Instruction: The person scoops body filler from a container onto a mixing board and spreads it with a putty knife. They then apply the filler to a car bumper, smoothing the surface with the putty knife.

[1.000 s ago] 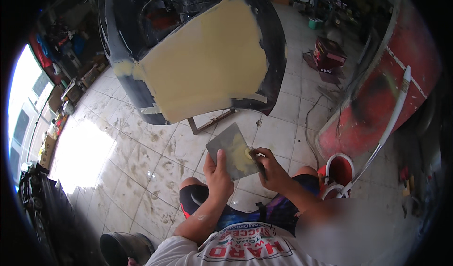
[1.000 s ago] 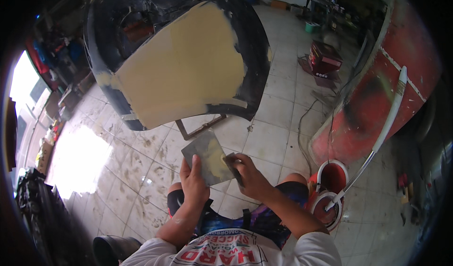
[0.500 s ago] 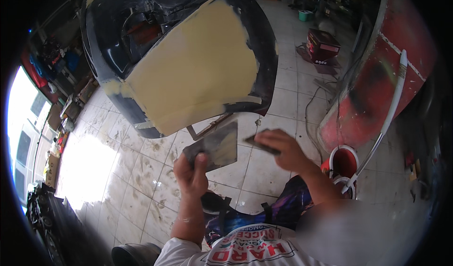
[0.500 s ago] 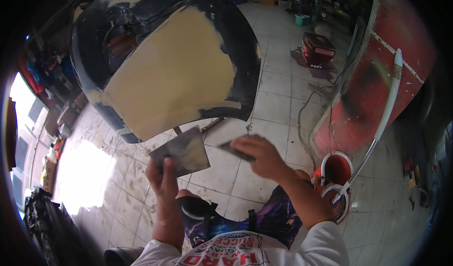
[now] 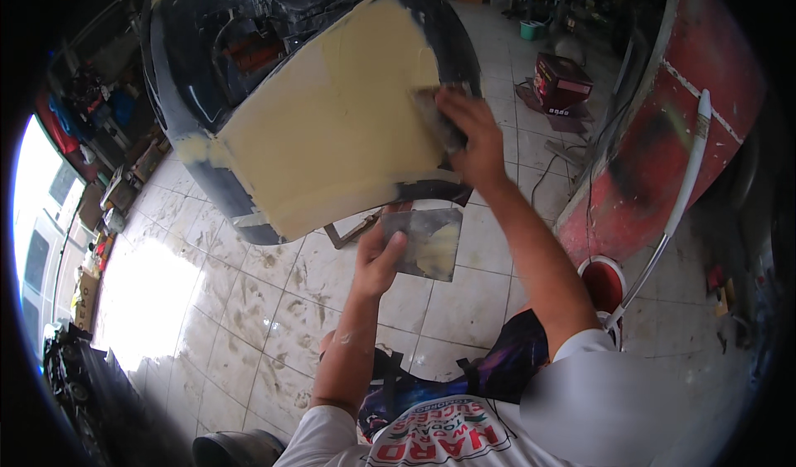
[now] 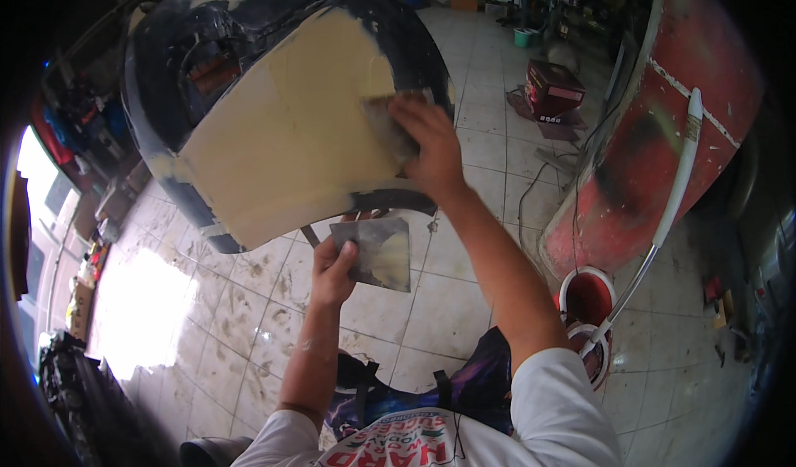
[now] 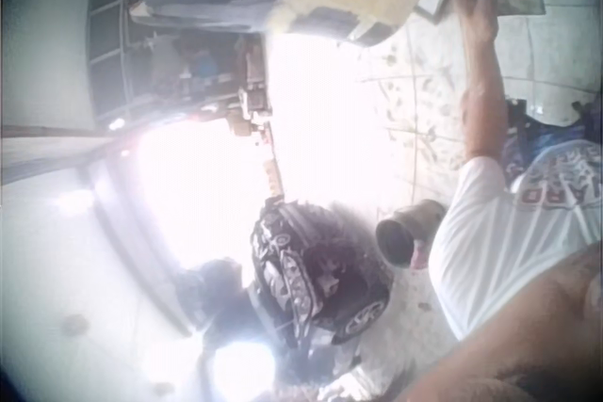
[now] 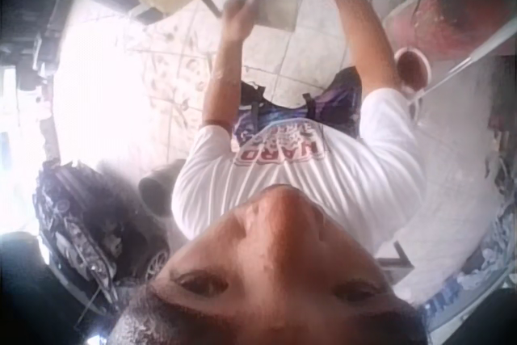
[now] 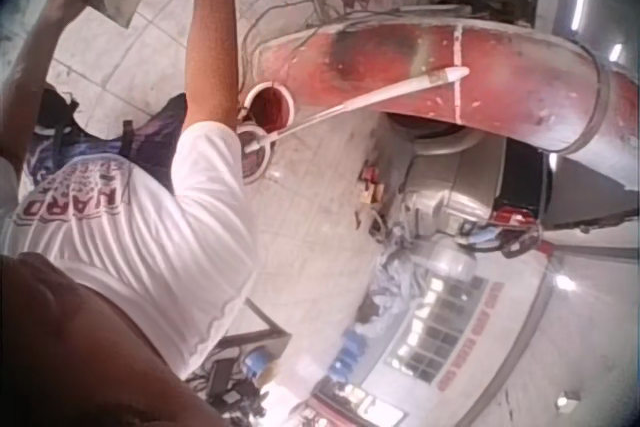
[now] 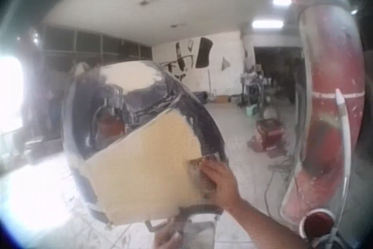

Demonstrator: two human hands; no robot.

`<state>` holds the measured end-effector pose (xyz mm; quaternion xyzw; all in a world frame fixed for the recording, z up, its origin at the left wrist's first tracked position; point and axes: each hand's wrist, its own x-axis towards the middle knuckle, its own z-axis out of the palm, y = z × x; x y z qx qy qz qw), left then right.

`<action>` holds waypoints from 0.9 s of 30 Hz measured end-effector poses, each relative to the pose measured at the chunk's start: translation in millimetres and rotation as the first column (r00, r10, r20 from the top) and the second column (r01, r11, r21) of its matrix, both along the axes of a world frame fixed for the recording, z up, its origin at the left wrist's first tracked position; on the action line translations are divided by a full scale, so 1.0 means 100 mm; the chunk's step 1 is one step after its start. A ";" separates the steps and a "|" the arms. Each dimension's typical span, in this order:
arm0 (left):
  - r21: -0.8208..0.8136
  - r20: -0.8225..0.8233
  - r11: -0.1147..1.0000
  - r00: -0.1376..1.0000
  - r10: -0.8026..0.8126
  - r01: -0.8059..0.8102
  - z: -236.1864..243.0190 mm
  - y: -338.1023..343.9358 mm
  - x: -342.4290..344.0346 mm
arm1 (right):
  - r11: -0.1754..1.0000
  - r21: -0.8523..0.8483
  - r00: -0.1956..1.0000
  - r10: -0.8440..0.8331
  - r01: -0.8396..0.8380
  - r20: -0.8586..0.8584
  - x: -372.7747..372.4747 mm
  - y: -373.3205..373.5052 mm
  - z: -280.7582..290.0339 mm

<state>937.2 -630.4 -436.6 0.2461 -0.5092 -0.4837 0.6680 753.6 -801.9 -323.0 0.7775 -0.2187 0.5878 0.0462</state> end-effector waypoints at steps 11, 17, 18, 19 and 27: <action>-0.011 -0.033 0.998 0.997 -0.064 0.064 -0.04 0.02 0.06 | 0.987 0.134 0.983 0.106 -0.086 -0.149 -0.62 0.03 0.69; -0.022 -0.061 0.999 0.997 -0.038 0.037 0.00 0.05 -0.01 | 0.994 -0.045 0.953 0.082 -0.099 -0.293 -0.04 -0.48 1.80; -0.016 -0.079 0.999 0.996 -0.051 0.050 -0.01 0.04 0.00 | 0.994 -0.053 0.951 0.075 -0.095 -0.301 0.02 -0.52 1.86; -0.031 -0.104 0.997 0.992 -0.072 0.069 -0.01 0.04 0.01 | 0.994 -0.058 0.941 0.068 -0.093 -0.332 0.07 -0.55 1.90; -0.086 -0.079 0.992 0.992 -0.099 0.093 -0.06 -0.01 0.03 | 0.997 0.035 0.968 0.071 -0.065 -0.240 -0.07 -0.29 0.92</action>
